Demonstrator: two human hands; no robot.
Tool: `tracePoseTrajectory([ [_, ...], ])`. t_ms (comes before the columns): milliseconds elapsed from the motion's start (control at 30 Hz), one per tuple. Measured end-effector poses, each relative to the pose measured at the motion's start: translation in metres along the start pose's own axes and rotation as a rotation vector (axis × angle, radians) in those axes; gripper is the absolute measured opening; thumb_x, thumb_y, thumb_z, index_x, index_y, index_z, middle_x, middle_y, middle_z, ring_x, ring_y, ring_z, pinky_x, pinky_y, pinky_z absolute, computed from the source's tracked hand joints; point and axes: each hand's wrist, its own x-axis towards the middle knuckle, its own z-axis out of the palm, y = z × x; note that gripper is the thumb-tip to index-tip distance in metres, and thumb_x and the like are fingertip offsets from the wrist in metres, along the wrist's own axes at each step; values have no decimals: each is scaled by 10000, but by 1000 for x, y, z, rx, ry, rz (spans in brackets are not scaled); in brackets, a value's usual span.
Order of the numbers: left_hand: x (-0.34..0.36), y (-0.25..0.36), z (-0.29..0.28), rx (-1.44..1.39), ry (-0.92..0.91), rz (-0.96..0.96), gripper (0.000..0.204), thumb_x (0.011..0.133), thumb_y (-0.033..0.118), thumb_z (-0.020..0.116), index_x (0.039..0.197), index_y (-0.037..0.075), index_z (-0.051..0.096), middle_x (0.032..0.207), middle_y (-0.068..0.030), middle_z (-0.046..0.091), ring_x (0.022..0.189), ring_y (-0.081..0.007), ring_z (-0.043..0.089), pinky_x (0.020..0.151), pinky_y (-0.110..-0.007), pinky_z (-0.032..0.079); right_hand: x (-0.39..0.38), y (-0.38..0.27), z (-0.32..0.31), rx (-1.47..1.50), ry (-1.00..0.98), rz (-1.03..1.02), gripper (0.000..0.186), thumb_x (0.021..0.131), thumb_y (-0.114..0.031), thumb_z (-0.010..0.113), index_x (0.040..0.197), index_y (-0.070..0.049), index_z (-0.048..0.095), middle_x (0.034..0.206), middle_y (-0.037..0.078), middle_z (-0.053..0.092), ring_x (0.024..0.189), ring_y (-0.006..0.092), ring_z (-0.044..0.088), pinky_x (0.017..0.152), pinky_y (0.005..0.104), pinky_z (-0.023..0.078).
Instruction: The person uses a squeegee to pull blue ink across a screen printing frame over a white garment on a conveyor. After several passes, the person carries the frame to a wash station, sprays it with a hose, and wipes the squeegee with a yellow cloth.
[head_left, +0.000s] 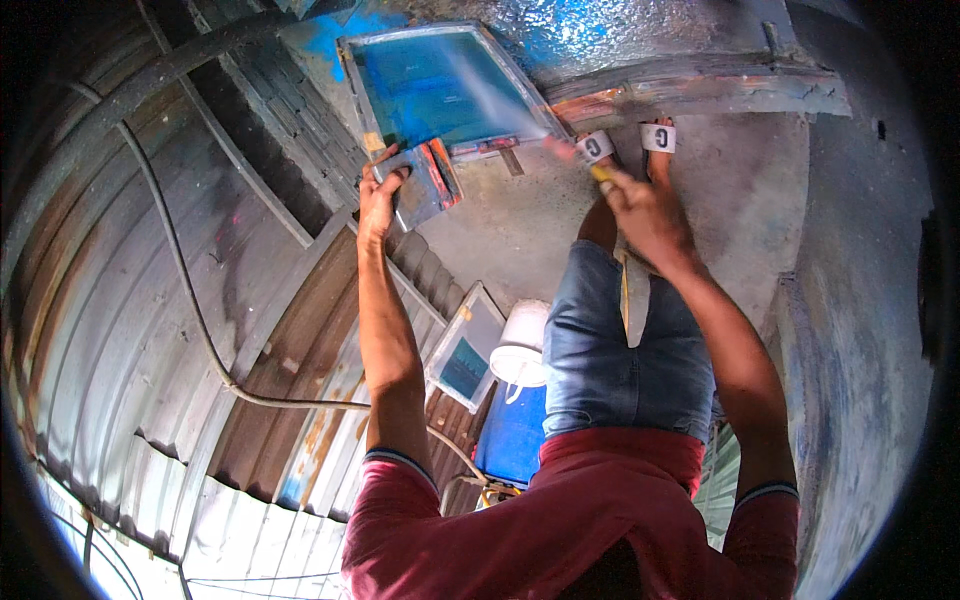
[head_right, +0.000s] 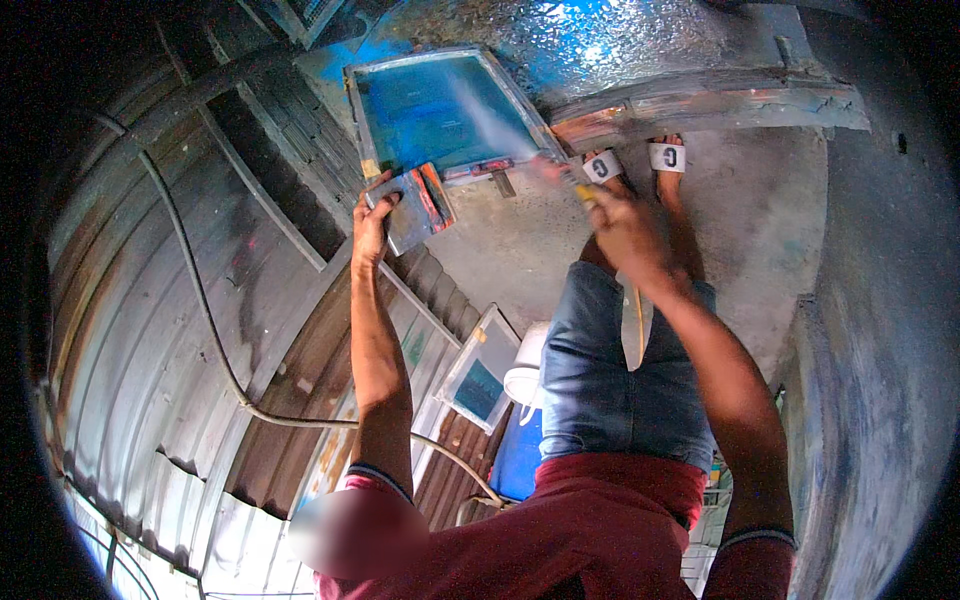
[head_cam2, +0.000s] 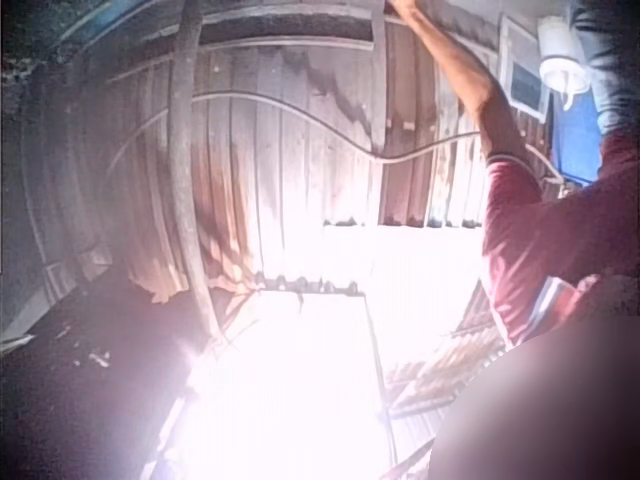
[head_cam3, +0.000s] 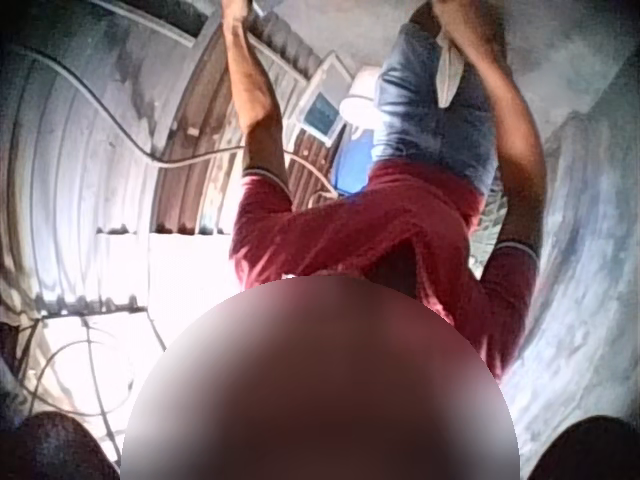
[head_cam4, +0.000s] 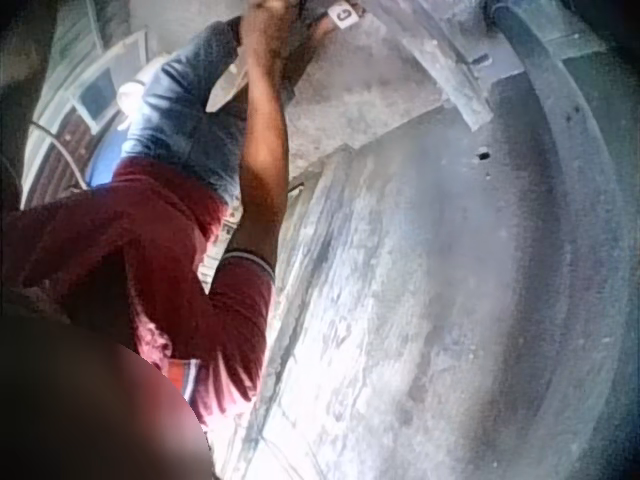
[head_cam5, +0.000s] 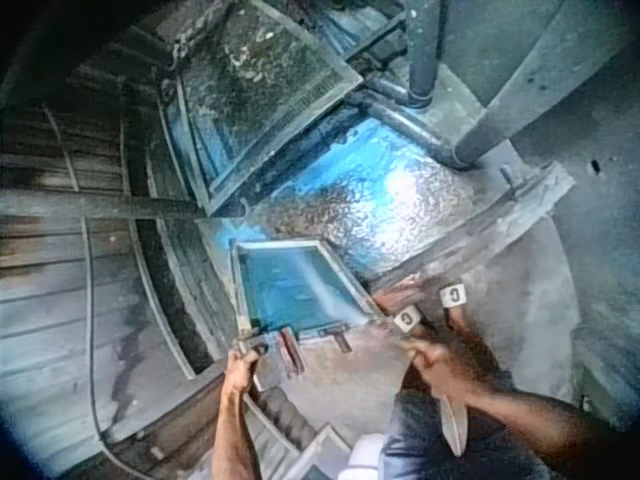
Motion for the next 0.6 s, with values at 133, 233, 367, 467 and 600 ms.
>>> tracePoseTrajectory([
  [133, 13, 5, 10, 214, 157, 16, 365, 776, 116, 668, 1103, -43, 646, 956, -76, 665, 868, -200, 613, 811, -315, 479, 6, -5, -8, 39, -5, 43, 320, 963, -266, 535, 1219, -108, 645, 888, 249, 667, 857, 392, 667, 790, 424, 512],
  [233, 15, 41, 29, 42, 157, -50, 214, 768, 83, 687, 935, -50, 681, 845, -71, 676, 737, -184, 616, 690, -319, 490, -5, -26, -12, -10, 29, -84, 318, 946, -261, 542, 1191, -94, 657, 907, 245, 665, 850, 395, 660, 748, 437, 516],
  [367, 27, 84, 41, 35, 36, -53, 192, 767, 62, 685, 918, -57, 694, 816, -74, 684, 669, -156, 615, 640, -316, 500, -2, 23, -19, 113, 10, 277, 340, 948, -265, 531, 1181, -47, 648, 1003, 254, 662, 931, 401, 648, 802, 451, 505],
  [467, 37, 126, 71, 236, -24, 28, 236, 760, 108, 693, 927, -60, 695, 837, -111, 697, 715, -194, 650, 671, -337, 512, -14, 53, -40, 152, 329, 219, 339, 970, -230, 515, 1210, -12, 616, 1037, 254, 661, 968, 380, 661, 821, 385, 507],
  [600, 90, 133, 99, 652, -16, 214, 387, 723, 265, 729, 956, -43, 698, 923, -235, 700, 835, -361, 684, 751, -394, 535, -35, 46, -75, 223, 457, 224, 302, 989, -142, 491, 1234, -7, 604, 1068, 217, 677, 950, 254, 662, 830, 345, 494],
])
